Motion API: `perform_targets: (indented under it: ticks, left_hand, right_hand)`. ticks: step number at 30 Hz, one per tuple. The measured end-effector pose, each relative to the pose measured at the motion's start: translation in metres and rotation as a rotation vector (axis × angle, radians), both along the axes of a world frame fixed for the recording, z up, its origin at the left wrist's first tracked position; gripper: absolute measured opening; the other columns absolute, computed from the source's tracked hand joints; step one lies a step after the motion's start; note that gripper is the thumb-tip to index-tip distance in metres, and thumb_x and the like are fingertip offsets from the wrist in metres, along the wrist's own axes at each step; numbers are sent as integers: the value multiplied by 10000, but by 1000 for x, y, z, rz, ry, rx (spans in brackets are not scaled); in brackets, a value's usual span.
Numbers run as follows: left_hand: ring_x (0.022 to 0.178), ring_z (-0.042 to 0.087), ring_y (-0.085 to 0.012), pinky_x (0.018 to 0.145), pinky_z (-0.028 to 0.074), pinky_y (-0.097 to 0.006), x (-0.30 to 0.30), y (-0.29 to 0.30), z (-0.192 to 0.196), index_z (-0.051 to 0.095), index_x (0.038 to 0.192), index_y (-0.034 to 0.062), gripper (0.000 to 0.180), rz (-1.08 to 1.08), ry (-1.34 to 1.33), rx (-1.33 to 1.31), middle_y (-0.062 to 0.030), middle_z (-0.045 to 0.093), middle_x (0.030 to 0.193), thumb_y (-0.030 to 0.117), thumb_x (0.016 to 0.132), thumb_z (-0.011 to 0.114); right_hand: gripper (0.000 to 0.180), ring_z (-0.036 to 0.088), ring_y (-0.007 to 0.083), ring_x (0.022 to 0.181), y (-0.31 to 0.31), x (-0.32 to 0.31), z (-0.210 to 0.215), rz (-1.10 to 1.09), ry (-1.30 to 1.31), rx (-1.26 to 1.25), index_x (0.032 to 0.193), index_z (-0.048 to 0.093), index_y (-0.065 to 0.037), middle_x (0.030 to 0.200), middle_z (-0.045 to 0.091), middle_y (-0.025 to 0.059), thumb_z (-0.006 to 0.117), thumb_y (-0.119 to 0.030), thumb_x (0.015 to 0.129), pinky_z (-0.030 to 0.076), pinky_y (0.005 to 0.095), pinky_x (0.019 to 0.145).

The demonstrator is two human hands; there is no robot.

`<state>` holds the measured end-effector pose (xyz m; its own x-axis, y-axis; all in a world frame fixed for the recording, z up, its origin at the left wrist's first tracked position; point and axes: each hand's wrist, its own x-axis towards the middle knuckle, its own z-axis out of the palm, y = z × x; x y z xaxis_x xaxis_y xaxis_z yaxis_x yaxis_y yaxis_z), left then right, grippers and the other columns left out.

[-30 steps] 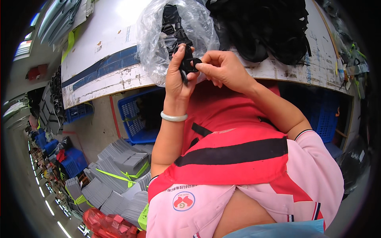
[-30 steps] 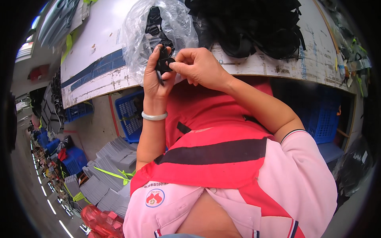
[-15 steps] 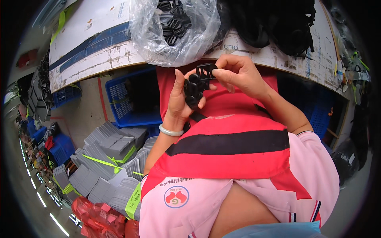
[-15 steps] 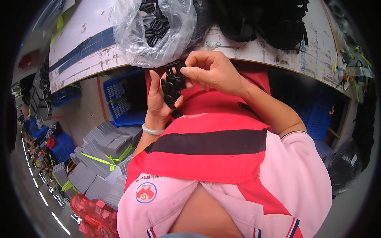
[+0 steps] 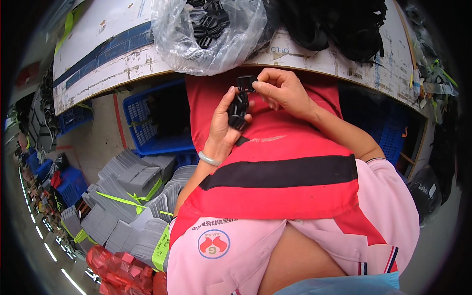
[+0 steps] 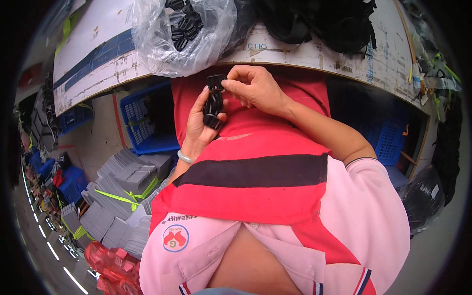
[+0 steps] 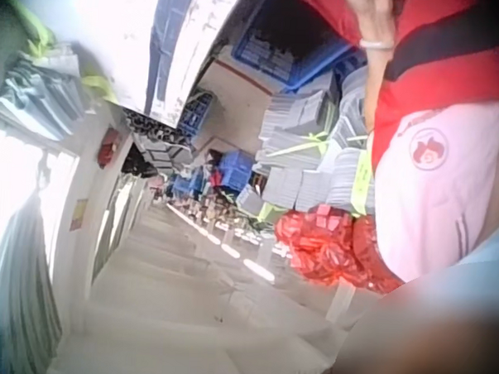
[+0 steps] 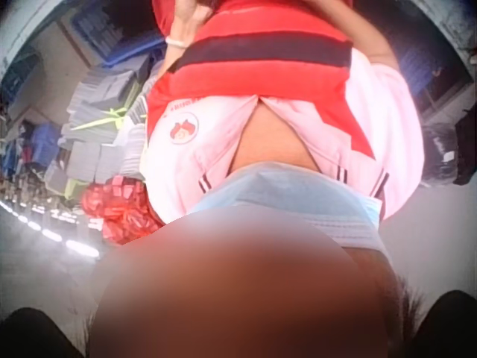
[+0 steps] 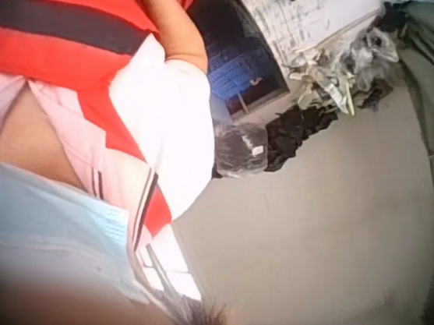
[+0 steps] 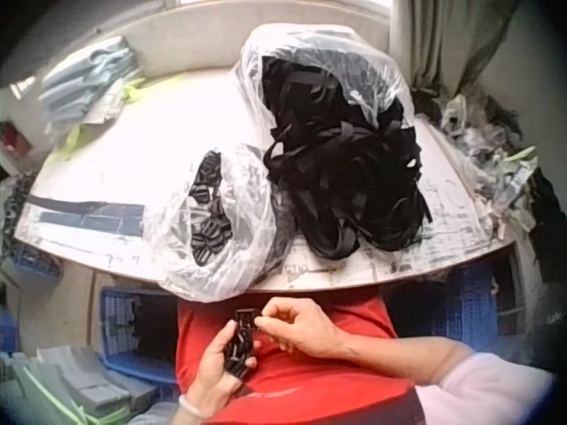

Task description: Threading plastic buckles onto black nylon straps at a factory workbench.

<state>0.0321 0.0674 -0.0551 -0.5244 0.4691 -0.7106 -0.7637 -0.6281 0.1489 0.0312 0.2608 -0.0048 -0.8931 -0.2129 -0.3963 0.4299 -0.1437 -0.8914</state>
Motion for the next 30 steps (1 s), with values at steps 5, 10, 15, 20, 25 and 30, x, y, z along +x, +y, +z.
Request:
perform_targets:
  ticks: [5,10,15,20,25,30]
  left_hand:
    - [683,601,-191,409,454,-238,-1,0,4,605,1097,48,225,-113,143,131,-72,621,929,215,946,593]
    - [630,589,-154,414,470,-238,-11,16,28,576,1195,15,286,-157,345,-79,-59,608,881,141,940,596]
    - [587,576,-124,408,459,-225,-22,25,31,602,1087,7,202,-161,453,-147,-48,603,793,140,936,609]
    - [487,521,-91,404,423,-224,-37,16,46,657,979,2,132,-244,595,-365,-28,580,691,107,899,662]
    - [503,516,-77,408,419,-215,-40,17,50,671,982,2,128,-319,697,-426,-12,572,703,92,890,669]
    - [534,500,-47,406,410,-206,-37,16,55,680,983,9,125,-324,781,-509,5,580,727,74,876,683]
  right_hand:
    - [172,480,29,519,0,1,-7,-38,8,-12,864,612,-32,654,568,-16,614,-188,934,384,185,458]
    - [133,492,18,530,-8,1,-7,-176,104,13,864,599,-50,670,558,-33,611,-160,938,381,168,460]
    - [111,502,26,618,-3,1,-7,-184,157,2,885,611,-31,723,584,-19,642,-133,916,403,190,536]
    - [134,600,149,708,46,-40,5,-108,727,740,888,666,-8,796,647,82,709,-128,848,480,278,658]
    - [337,640,267,792,102,-114,5,-388,842,1561,968,701,-56,861,672,90,671,-364,837,518,365,738]
    - [295,670,278,856,87,-111,11,-156,515,1303,1004,705,-63,937,696,112,651,-296,831,522,358,784]
